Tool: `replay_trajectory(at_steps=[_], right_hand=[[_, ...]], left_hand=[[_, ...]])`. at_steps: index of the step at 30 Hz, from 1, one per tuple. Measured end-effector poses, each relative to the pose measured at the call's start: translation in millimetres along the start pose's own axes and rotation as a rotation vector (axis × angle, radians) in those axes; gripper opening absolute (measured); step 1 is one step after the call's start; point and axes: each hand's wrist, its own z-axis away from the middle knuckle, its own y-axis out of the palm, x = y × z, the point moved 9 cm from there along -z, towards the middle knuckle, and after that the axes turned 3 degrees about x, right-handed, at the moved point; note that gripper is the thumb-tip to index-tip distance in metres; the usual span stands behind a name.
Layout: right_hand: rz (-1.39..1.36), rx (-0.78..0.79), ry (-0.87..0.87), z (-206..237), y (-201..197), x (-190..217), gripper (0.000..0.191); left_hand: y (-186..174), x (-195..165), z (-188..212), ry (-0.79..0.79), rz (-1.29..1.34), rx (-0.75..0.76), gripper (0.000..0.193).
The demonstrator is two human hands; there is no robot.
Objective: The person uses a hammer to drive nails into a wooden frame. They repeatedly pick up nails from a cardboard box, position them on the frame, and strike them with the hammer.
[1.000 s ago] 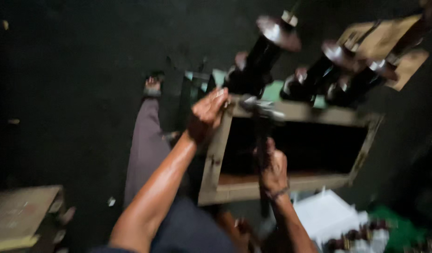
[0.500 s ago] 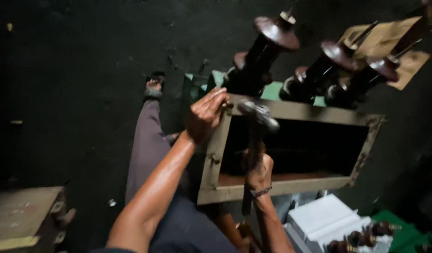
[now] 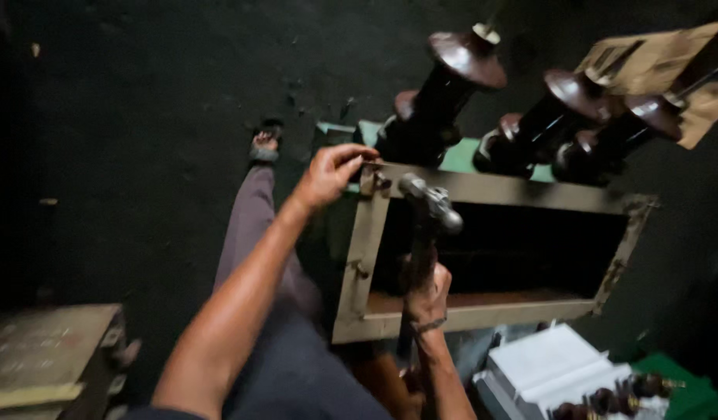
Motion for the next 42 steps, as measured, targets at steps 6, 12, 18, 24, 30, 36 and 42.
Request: replay_trajectory(at_steps=[6, 12, 18, 24, 30, 36, 42], right_hand=[[0.093, -0.038, -0.215, 34.4, -3.5, 36.4, 0.07], [-0.236, 0.006, 0.049, 45.4, 4.8, 19.0, 0.055], [0.09, -0.001, -0.539, 58.0, 6.4, 74.1, 0.041], [-0.059, 0.035, -0.164, 50.6, 8.2, 46.5, 0.047], [0.146, -0.037, -0.228, 48.1, 10.3, 43.4, 0.075], [0.129, -0.037, -0.233, 42.1, 11.5, 51.8, 0.076], [-0.272, -0.017, 0.169, 63.8, -9.0, 12.1, 0.075]], left_hand=[[9.0, -15.1, 4.6, -0.117, 0.323, 0.323, 0.032], [14.3, -16.0, 7.9, -0.191, 0.264, 0.383, 0.032], [23.5, 6.0, 14.3, -0.43, 0.43, 0.407, 0.032], [20.2, 2.0, 12.2, -0.391, 0.399, 0.395, 0.031], [19.6, -3.2, 7.2, -0.381, 0.434, 0.394, 0.031], [25.0, -10.3, 4.0, -0.381, 0.362, 0.427, 0.027], [26.7, 10.6, 6.3, -0.506, 0.259, 0.482, 0.026]])
